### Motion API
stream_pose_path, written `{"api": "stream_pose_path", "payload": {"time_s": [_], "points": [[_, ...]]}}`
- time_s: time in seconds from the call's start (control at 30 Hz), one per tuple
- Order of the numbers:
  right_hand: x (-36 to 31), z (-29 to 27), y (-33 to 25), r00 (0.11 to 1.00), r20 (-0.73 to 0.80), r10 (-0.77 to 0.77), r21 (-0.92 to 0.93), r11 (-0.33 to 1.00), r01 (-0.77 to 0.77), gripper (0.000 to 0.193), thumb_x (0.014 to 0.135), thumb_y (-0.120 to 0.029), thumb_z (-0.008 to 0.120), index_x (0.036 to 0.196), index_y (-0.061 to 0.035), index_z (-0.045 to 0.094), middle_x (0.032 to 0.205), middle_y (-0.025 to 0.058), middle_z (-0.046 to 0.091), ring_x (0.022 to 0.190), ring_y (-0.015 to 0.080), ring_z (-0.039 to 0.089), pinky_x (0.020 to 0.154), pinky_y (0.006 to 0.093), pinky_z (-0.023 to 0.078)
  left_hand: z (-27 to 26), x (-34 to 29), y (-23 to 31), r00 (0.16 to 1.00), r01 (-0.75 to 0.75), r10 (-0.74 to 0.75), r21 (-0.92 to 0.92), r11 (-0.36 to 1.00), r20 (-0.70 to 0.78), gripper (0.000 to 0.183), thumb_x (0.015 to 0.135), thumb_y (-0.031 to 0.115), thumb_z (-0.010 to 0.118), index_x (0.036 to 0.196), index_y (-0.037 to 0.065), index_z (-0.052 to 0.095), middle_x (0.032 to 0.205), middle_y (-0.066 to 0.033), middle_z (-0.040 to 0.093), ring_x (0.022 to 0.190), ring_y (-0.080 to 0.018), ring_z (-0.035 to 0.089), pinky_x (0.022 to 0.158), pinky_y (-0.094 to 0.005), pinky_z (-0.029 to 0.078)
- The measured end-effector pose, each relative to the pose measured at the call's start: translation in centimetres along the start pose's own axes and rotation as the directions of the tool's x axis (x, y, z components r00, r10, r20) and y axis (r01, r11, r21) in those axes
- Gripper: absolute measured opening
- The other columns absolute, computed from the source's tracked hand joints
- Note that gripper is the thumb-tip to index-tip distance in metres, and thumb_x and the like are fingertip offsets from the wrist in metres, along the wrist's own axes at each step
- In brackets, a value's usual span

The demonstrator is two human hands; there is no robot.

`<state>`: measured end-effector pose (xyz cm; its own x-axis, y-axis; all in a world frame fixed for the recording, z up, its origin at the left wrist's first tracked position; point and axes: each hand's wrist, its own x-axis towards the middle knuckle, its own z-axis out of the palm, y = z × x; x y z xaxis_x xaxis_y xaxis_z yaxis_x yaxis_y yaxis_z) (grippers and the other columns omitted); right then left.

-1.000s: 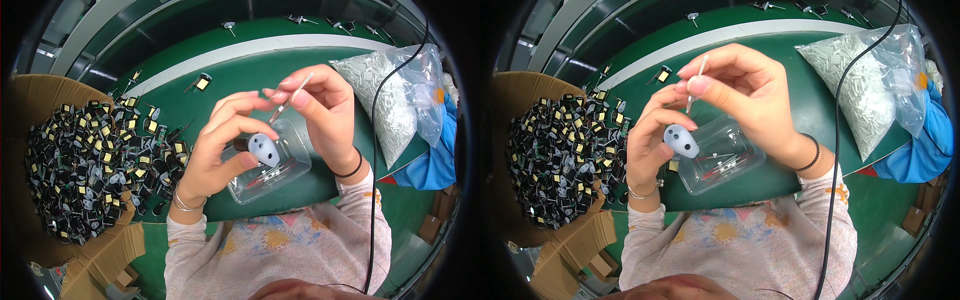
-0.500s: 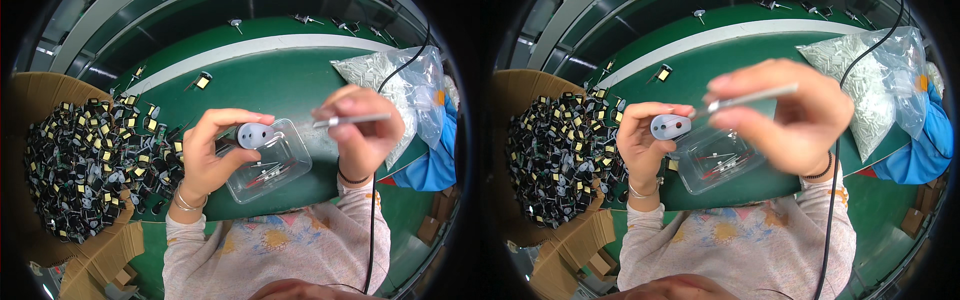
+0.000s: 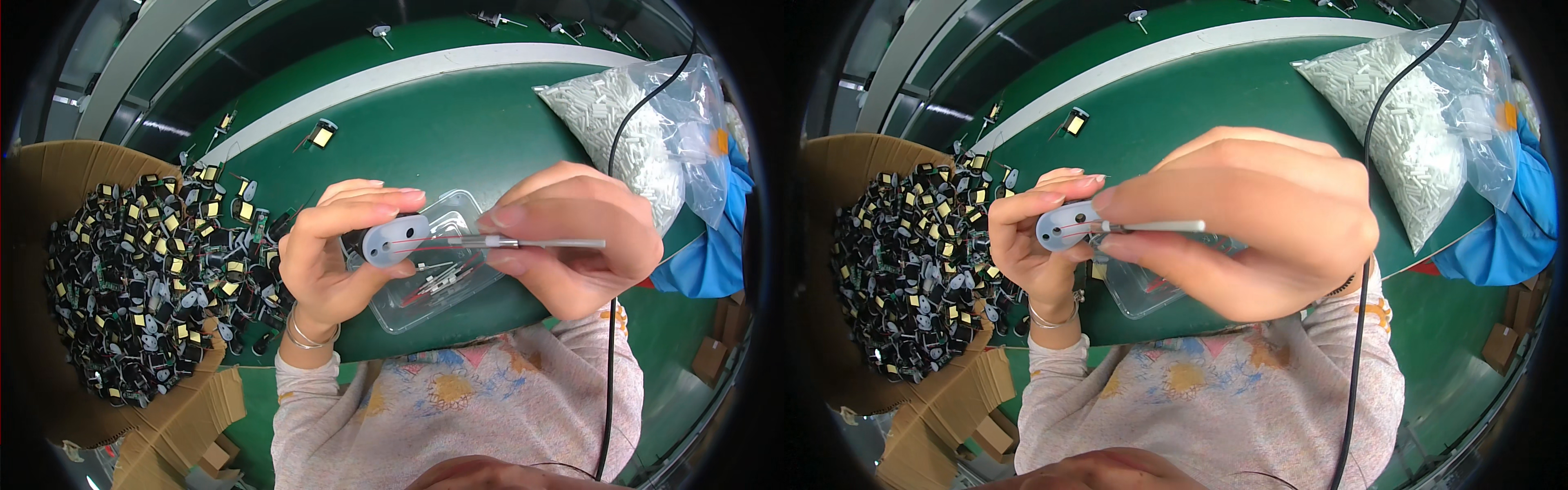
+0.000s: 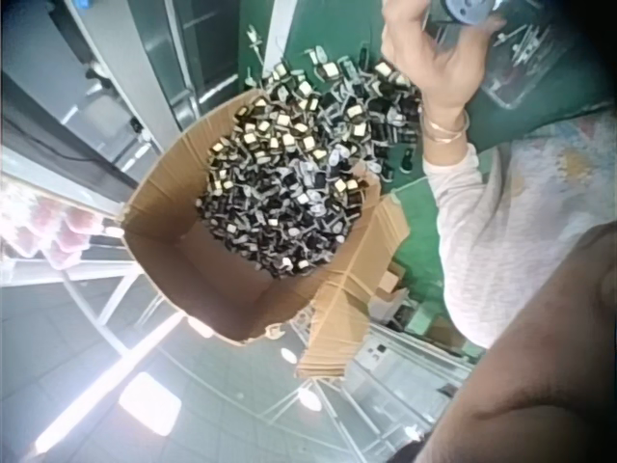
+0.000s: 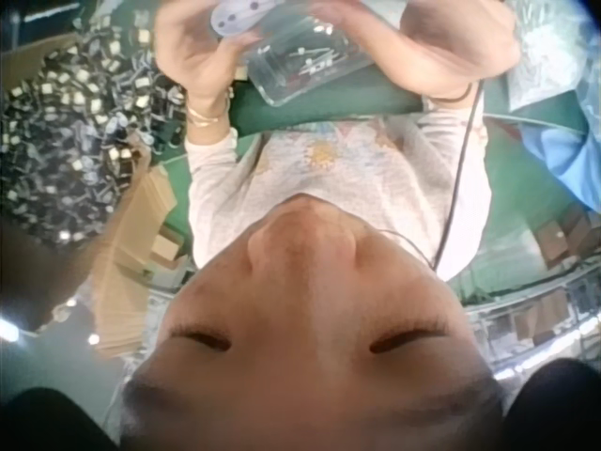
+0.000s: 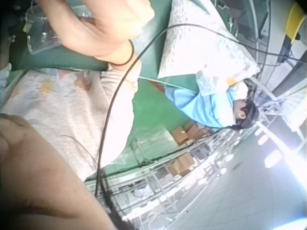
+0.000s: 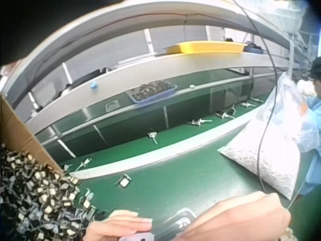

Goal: The person assembles small electrical components by hand, inserting metal pins into plastic housings and securing them.

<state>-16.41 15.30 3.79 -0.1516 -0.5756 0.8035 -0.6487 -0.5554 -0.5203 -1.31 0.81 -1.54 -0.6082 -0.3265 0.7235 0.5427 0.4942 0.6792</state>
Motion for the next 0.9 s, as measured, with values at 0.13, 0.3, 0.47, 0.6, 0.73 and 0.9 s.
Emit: {"api": "stream_pose_path", "payload": {"time_s": [0.13,0.3,0.47,0.6,0.73,0.9], "points": [[0.0,0.2,0.1,0.999,-0.036,-0.009,0.0,1.0,0.009,0.029,0.056,0.005,0.075,0.082,0.0061,0.062,0.071,0.0151,0.064,0.062,0.025,0.064,0.054,0.0288,0.052,0.0,0.1,0.1,1.0,0.008,-0.008,-0.01,1.0,-0.004,0.042,0.068,0.01,0.078,0.101,0.0,0.053,0.096,-0.0193,0.067,0.093,-0.0278,0.065,0.088,-0.04,0.045],[-0.1,0.4,-0.2,0.997,-0.032,-0.07,-0.023,0.997,0.069,0.03,0.054,0.006,0.074,0.082,0.0071,0.064,0.072,0.0148,0.064,0.063,0.0254,0.064,0.055,0.0285,0.052,0.0,0.2,0.3,0.999,-0.042,0.039,0.132,0.99,0.025,0.041,0.068,0.013,0.078,0.1,0.002,0.055,0.094,-0.0161,0.068,0.091,-0.028,0.066,0.087,-0.0398,0.045],[-0.1,0.1,-0.3,1.0,-0.001,-0.015,0.007,1.0,0.015,0.031,0.053,0.008,0.073,0.082,0.008,0.065,0.076,0.0159,0.065,0.065,0.0254,0.064,0.055,0.0285,0.052,-0.1,0.2,0.4,0.998,-0.051,0.045,0.16,0.986,0.041,0.041,0.067,0.014,0.079,0.1,0.002,0.055,0.092,-0.0156,0.068,0.09,-0.0281,0.066,0.085,-0.0398,0.045],[-0.3,0.3,0.3,0.993,-0.011,-0.119,0.017,0.993,0.119,0.029,0.053,0.006,0.075,0.081,0.0073,0.065,0.078,0.0155,0.065,0.065,0.0243,0.063,0.055,0.0273,0.052,0.0,0.3,0.6,0.998,-0.058,0.05,0.168,0.984,0.048,0.041,0.067,0.013,0.079,0.099,0.003,0.056,0.092,-0.0148,0.069,0.089,-0.0273,0.067,0.085,-0.0403,0.045],[-0.5,0.3,-0.2,0.983,0.012,-0.183,-0.011,0.983,0.183,0.026,0.055,0.003,0.076,0.079,0.0058,0.067,0.078,0.0146,0.065,0.064,0.023,0.063,0.054,0.0256,0.051,0.0,0.4,0.6,0.998,-0.063,0.055,0.229,0.971,0.04,0.04,0.066,0.013,0.079,0.098,0.003,0.057,0.092,-0.0144,0.069,0.09,-0.0269,0.066,0.086,-0.041,0.045],[-0.4,0.4,-0.9,0.982,0.066,-0.179,-0.069,0.981,0.184,0.024,0.056,0.001,0.076,0.078,0.0043,0.067,0.076,0.014,0.065,0.064,0.0212,0.063,0.054,0.0243,0.051,-0.2,0.3,0.6,0.996,-0.084,0.079,0.276,0.958,0.03,0.041,0.066,0.014,0.08,0.098,0.004,0.057,0.092,-0.0143,0.069,0.09,-0.0268,0.066,0.086,-0.0417,0.045]]}}
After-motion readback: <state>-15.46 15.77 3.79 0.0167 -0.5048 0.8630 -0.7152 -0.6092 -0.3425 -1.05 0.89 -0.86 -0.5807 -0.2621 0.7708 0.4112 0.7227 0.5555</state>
